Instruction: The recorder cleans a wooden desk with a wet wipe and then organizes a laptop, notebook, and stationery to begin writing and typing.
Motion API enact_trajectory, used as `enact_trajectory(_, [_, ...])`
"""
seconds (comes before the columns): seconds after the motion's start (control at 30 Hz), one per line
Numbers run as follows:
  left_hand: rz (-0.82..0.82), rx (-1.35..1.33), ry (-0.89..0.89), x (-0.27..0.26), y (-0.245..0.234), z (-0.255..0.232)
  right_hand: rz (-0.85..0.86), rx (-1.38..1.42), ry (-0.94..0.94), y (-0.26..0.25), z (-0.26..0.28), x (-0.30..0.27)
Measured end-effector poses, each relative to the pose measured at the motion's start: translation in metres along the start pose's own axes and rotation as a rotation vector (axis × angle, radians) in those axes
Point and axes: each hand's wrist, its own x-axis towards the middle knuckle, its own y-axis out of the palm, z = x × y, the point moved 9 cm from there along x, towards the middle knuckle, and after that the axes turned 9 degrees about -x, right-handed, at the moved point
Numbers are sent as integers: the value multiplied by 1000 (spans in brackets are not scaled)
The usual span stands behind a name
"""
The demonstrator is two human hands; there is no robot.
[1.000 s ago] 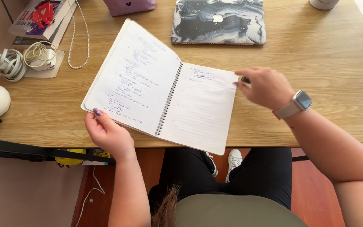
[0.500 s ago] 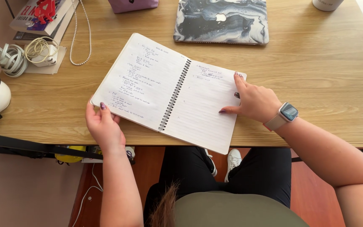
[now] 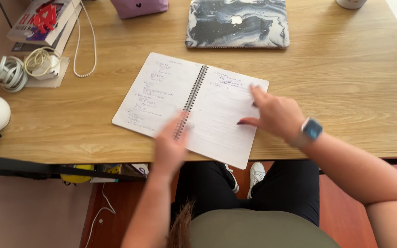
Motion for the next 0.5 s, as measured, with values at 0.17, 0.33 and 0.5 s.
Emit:
enact_trajectory(0.17, [347, -323, 35, -33, 80, -40, -300, 490, -1182, -48, 88, -108])
enact_trajectory(0.33, [497, -487, 347, -51, 86, -79, -514, 541, -1682, -75, 104, -158])
enact_trajectory(0.5, [32, -405, 489, -37, 33, -87, -660, 375, -765, -83, 73, -115])
